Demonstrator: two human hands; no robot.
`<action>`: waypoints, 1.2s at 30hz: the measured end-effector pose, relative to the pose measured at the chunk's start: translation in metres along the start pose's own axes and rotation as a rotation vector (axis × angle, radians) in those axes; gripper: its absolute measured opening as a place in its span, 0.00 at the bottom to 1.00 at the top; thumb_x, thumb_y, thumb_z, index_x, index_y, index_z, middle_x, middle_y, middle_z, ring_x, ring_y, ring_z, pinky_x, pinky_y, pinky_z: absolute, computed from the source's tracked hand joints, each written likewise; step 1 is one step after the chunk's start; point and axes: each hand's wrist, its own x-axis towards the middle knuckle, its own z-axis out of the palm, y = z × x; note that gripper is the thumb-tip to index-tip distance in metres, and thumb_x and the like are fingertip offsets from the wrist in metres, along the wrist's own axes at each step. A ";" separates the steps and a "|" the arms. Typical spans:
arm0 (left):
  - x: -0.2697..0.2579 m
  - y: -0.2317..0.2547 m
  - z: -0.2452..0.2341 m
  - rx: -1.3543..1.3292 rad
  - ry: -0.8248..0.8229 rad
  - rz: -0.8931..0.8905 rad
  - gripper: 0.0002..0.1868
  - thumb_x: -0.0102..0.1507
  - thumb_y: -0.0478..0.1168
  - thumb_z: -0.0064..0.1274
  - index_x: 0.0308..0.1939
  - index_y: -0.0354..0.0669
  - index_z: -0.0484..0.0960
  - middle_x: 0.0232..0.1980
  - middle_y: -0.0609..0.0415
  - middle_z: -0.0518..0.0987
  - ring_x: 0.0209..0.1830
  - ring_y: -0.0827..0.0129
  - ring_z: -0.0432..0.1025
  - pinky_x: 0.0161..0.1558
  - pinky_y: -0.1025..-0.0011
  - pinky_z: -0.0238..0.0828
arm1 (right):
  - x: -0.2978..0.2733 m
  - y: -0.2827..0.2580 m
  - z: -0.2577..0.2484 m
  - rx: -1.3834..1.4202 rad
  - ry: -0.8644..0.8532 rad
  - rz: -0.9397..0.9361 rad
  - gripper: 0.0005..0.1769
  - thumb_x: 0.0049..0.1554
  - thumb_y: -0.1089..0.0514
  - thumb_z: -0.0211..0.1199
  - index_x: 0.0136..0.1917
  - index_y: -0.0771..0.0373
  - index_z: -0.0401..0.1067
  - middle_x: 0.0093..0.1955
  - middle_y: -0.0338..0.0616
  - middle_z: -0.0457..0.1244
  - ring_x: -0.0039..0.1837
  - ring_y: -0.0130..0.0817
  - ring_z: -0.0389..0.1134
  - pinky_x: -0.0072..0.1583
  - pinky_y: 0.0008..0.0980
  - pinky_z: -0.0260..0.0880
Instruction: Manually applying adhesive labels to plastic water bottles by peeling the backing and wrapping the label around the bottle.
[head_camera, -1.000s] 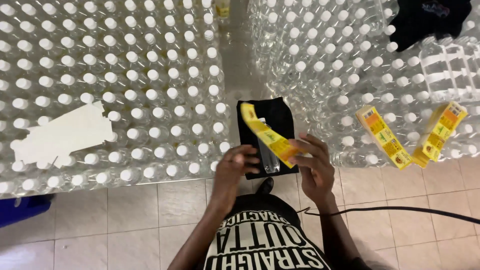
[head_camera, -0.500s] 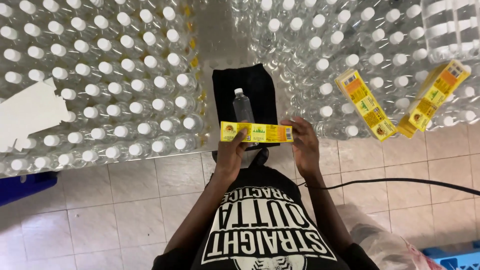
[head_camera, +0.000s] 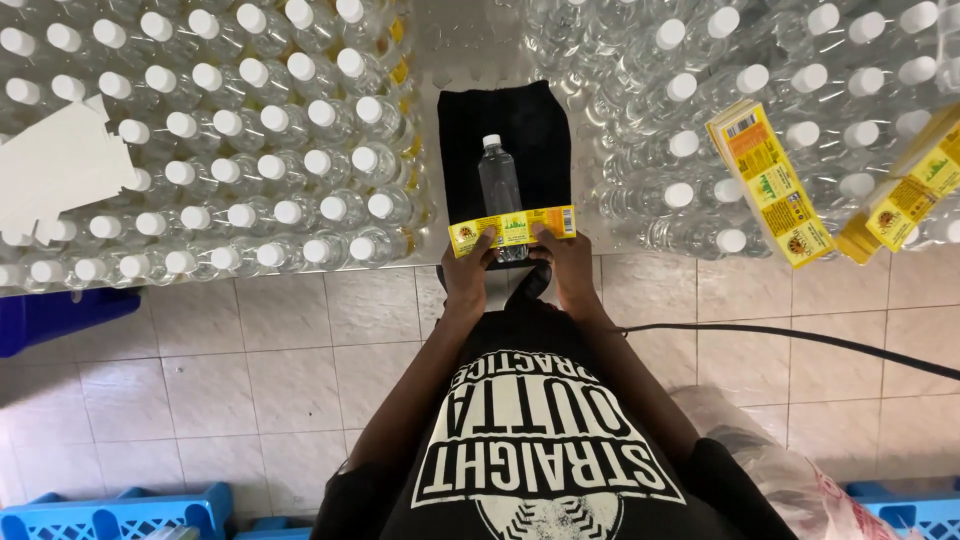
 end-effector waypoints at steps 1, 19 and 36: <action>-0.002 0.004 0.002 0.045 0.053 0.040 0.26 0.62 0.42 0.77 0.56 0.32 0.81 0.45 0.47 0.81 0.41 0.63 0.81 0.47 0.67 0.86 | 0.002 0.000 0.003 -0.056 0.036 0.025 0.27 0.63 0.52 0.76 0.63 0.76 0.74 0.52 0.59 0.68 0.50 0.46 0.77 0.54 0.39 0.83; -0.003 -0.003 0.007 0.289 0.221 0.220 0.19 0.59 0.43 0.80 0.40 0.46 0.80 0.35 0.60 0.82 0.34 0.79 0.73 0.41 0.73 0.71 | 0.009 0.004 0.003 -0.140 0.118 0.078 0.28 0.58 0.54 0.81 0.64 0.74 0.78 0.56 0.61 0.69 0.54 0.45 0.77 0.59 0.41 0.81; 0.001 -0.002 0.003 0.330 0.197 0.201 0.22 0.59 0.47 0.80 0.42 0.48 0.79 0.38 0.58 0.82 0.38 0.74 0.72 0.50 0.66 0.68 | 0.004 0.000 0.007 -0.233 0.112 0.031 0.30 0.57 0.44 0.83 0.58 0.71 0.80 0.52 0.54 0.69 0.53 0.43 0.79 0.64 0.44 0.77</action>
